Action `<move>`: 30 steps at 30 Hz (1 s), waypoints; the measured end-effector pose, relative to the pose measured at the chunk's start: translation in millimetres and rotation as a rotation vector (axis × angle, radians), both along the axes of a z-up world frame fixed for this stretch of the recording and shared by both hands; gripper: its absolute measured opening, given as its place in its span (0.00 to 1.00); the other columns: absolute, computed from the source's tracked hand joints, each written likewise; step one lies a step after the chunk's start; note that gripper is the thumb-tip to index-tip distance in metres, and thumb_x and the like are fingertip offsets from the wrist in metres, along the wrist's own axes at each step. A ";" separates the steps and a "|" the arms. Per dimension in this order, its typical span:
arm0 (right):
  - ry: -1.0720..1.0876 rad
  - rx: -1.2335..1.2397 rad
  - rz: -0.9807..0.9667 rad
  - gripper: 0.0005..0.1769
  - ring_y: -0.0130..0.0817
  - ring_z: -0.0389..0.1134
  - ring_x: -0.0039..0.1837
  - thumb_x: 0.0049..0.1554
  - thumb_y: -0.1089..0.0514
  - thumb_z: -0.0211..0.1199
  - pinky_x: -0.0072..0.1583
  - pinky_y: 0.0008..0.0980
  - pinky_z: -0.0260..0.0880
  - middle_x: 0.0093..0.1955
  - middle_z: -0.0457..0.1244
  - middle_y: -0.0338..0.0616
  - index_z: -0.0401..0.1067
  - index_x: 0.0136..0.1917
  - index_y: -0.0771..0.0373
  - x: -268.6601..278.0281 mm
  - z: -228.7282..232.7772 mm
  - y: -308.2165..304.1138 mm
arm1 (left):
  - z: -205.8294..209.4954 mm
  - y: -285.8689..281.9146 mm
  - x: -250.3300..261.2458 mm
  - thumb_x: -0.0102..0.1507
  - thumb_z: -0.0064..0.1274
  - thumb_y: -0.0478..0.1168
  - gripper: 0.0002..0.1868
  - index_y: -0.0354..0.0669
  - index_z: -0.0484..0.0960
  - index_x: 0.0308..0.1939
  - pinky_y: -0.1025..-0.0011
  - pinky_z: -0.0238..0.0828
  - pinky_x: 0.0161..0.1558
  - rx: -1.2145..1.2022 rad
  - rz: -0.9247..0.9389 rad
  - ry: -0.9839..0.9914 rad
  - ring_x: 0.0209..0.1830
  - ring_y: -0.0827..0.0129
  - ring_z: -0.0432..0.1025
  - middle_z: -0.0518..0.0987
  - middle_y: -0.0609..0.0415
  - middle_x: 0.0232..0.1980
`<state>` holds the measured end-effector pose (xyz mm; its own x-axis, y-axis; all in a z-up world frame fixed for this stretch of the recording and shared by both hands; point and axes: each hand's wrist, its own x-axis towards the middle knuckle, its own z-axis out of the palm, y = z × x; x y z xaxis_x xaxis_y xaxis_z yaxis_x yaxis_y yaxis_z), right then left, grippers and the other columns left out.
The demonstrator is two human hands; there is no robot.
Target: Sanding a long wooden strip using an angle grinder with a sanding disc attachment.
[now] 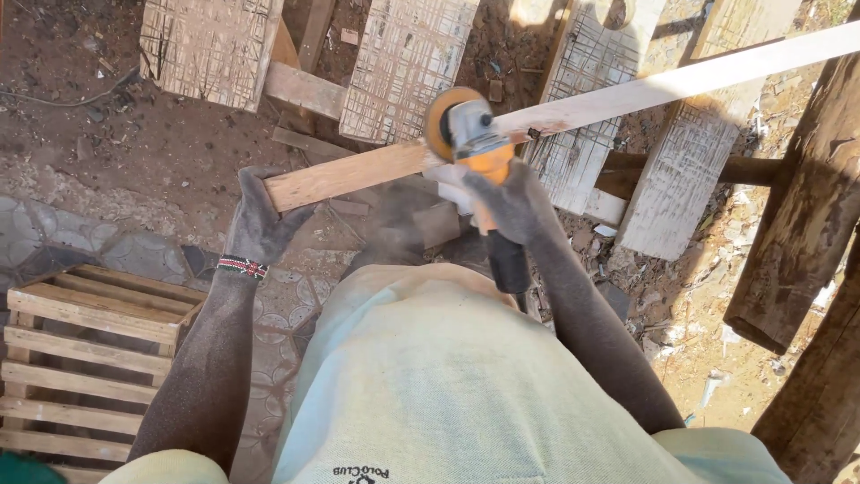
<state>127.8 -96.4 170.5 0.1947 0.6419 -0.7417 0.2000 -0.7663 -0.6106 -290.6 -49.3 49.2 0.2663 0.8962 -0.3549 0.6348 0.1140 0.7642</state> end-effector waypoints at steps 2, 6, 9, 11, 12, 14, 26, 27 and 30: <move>0.061 0.017 0.089 0.27 0.42 0.80 0.45 0.69 0.42 0.71 0.49 0.40 0.83 0.46 0.72 0.57 0.77 0.65 0.68 -32.1 -14.0 -3.5 | -2.0 -0.8 -0.9 0.72 0.79 0.46 0.41 0.47 0.61 0.74 0.26 0.79 0.67 -0.026 0.011 0.014 0.74 0.19 0.76 0.81 0.24 0.73; -0.014 -0.038 0.181 0.34 0.43 0.83 0.46 0.61 0.35 0.76 0.56 0.48 0.83 0.42 0.73 0.54 0.77 0.60 0.68 -40.5 5.1 -4.0 | 17.1 2.2 4.4 0.70 0.79 0.43 0.41 0.43 0.62 0.74 0.23 0.79 0.68 -0.086 0.020 0.121 0.73 0.18 0.77 0.83 0.21 0.70; -0.032 -0.029 0.087 0.25 0.47 0.82 0.46 0.70 0.43 0.71 0.54 0.46 0.84 0.47 0.75 0.61 0.79 0.63 0.68 1.1 10.2 -18.4 | 14.3 0.5 4.2 0.73 0.77 0.47 0.39 0.46 0.62 0.74 0.22 0.78 0.66 -0.047 -0.004 0.064 0.71 0.17 0.78 0.84 0.23 0.69; -0.121 0.008 -0.108 0.20 0.45 0.82 0.45 0.74 0.44 0.69 0.50 0.46 0.85 0.45 0.75 0.53 0.80 0.63 0.64 45.0 -1.3 -31.5 | 16.8 1.5 5.4 0.72 0.78 0.48 0.40 0.47 0.62 0.74 0.22 0.78 0.65 -0.022 -0.011 0.041 0.72 0.17 0.77 0.84 0.23 0.70; -0.123 0.005 -0.107 0.20 0.45 0.82 0.45 0.74 0.44 0.69 0.50 0.46 0.85 0.45 0.75 0.53 0.80 0.63 0.64 58.6 6.9 -36.7 | 16.7 0.7 6.5 0.72 0.78 0.48 0.40 0.47 0.62 0.74 0.22 0.78 0.65 -0.025 -0.010 0.040 0.72 0.17 0.77 0.84 0.23 0.70; -0.332 -0.036 -0.153 0.40 0.60 0.76 0.73 0.70 0.23 0.73 0.76 0.66 0.71 0.62 0.73 0.61 0.81 0.67 0.63 83.3 22.7 -46.6 | 19.1 1.8 5.7 0.73 0.77 0.51 0.41 0.45 0.61 0.74 0.20 0.76 0.66 -0.020 -0.017 0.008 0.72 0.14 0.76 0.83 0.20 0.70; -0.110 -0.024 -0.033 0.33 0.55 0.84 0.57 0.66 0.32 0.76 0.65 0.58 0.82 0.52 0.78 0.63 0.85 0.68 0.61 -7.9 -12.6 -47.0 | 7.0 3.3 -4.8 0.72 0.78 0.51 0.42 0.45 0.62 0.74 0.22 0.75 0.69 -0.043 -0.019 0.013 0.75 0.16 0.74 0.82 0.22 0.72; -0.110 -0.022 -0.038 0.33 0.55 0.84 0.57 0.66 0.32 0.76 0.65 0.58 0.82 0.52 0.78 0.63 0.85 0.68 0.61 -9.9 -17.0 -48.2 | 10.5 4.0 -2.3 0.72 0.78 0.51 0.42 0.45 0.62 0.74 0.22 0.75 0.69 -0.041 -0.025 0.012 0.75 0.16 0.74 0.82 0.22 0.72; 0.042 -0.029 -0.039 0.26 0.39 0.81 0.43 0.63 0.37 0.77 0.48 0.39 0.85 0.40 0.74 0.52 0.81 0.58 0.62 -7.3 -29.0 -51.8 | 14.7 4.1 -0.8 0.73 0.76 0.50 0.41 0.44 0.61 0.75 0.20 0.73 0.69 -0.057 -0.023 0.019 0.74 0.14 0.74 0.82 0.21 0.71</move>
<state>120.5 -148.2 141.5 0.1879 0.6123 -0.7680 0.1442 -0.7906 -0.5951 -291.4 -45.3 63.9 0.2790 0.8681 -0.4106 0.6521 0.1426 0.7446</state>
